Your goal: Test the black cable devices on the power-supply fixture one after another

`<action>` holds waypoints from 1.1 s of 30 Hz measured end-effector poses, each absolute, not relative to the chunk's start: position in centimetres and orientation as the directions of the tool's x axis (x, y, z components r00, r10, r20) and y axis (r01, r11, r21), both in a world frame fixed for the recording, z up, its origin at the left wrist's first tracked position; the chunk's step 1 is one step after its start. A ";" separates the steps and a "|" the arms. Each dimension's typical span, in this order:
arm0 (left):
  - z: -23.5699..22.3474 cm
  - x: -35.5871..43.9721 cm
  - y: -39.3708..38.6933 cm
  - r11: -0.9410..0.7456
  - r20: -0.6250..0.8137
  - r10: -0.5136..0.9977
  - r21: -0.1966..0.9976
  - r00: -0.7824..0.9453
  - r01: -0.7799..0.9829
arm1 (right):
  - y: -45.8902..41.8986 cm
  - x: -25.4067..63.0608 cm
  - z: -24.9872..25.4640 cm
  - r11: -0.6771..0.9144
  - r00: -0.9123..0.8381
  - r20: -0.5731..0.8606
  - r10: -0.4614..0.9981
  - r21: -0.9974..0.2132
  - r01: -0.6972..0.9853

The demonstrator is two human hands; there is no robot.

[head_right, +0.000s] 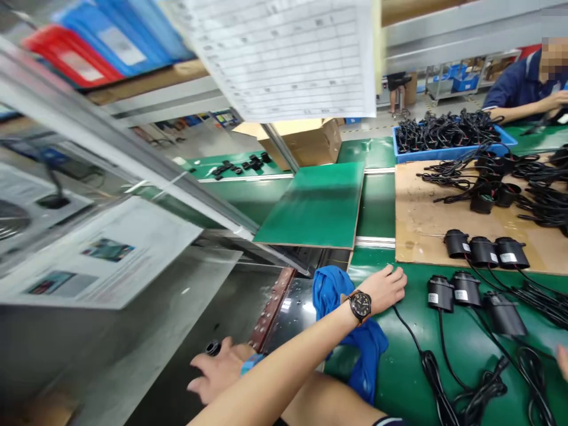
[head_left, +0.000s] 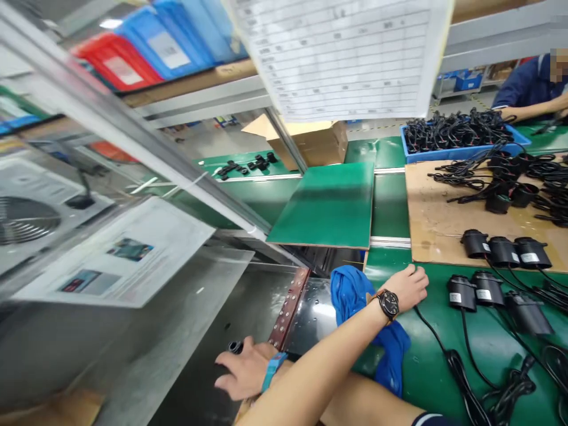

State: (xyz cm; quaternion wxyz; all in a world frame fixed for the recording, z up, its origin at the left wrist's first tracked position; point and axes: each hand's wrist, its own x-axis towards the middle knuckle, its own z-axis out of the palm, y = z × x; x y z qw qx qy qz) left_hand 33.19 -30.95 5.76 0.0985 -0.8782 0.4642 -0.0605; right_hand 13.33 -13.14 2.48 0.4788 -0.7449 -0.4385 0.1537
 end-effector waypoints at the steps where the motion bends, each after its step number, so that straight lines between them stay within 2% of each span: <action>1: 6.1 32.6 -30.4 -0.545 0.041 -0.835 -0.209 0.549 -0.812 | -12.9 13.5 2.2 -0.121 0.534 0.218 0.817 -0.841 0.528; 4: 8.0 29.4 -28.7 -0.605 0.206 -0.790 -0.109 0.578 -0.789 | -11.6 13.6 1.2 -0.073 0.411 0.218 0.885 -0.807 0.585; 6: 9.8 25.9 -27.7 -0.691 0.422 -0.652 0.011 0.630 -0.722 | -10.6 13.5 0.4 -0.079 0.369 0.179 0.912 -0.806 0.587; 8: 11.9 21.5 -26.9 -0.749 0.643 -0.387 0.200 0.661 -0.632 | -9.8 13.4 -0.3 -0.064 0.365 0.173 0.915 -0.830 0.554; 10: 14.0 16.9 -26.2 -0.744 0.769 -0.063 0.389 0.637 -0.543 | -9.2 13.4 -0.8 -0.017 0.376 0.184 0.908 -0.881 0.473; 12: 16.0 12.2 -25.2 -0.733 0.805 0.186 0.495 0.563 -0.466 | -8.9 13.6 -1.2 0.060 0.390 0.193 0.901 -0.943 0.328; 15: 18.0 5.8 -23.0 -0.758 0.790 0.473 0.591 0.391 -0.277 | -8.7 13.9 -0.8 0.127 0.315 0.112 0.942 -0.991 -0.027; 17: 18.1 2.4 -21.3 -0.737 0.732 0.641 0.671 0.230 -0.080 | -8.8 13.7 0.4 0.095 0.189 0.047 0.981 -0.962 -0.257; 19: 17.2 -0.1 -19.4 -0.643 0.639 0.766 0.754 0.073 0.136 | -9.0 13.1 2.1 0.058 0.072 0.029 0.997 -0.898 -0.436; 21: 15.7 -1.6 -17.4 -0.504 0.540 0.840 0.815 -0.058 0.287 | -9.2 12.1 4.1 0.019 -0.019 0.036 0.999 -0.828 -0.560; 24: 13.1 -2.7 -14.3 -0.381 0.462 0.873 0.847 -0.158 0.371 | -9.3 10.3 6.2 -0.045 -0.125 0.040 0.991 -0.793 -0.607; 28: 10.4 -3.2 -11.4 -0.342 0.450 0.872 0.842 -0.192 0.418 | -9.0 8.6 6.9 -0.062 -0.175 0.038 0.984 -0.847 -0.528; 33: 8.7 -4.2 -10.9 -0.395 0.490 0.851 0.835 -0.190 0.383 | -9.5 7.2 7.9 -0.099 -0.168 -0.031 0.985 -0.903 -0.417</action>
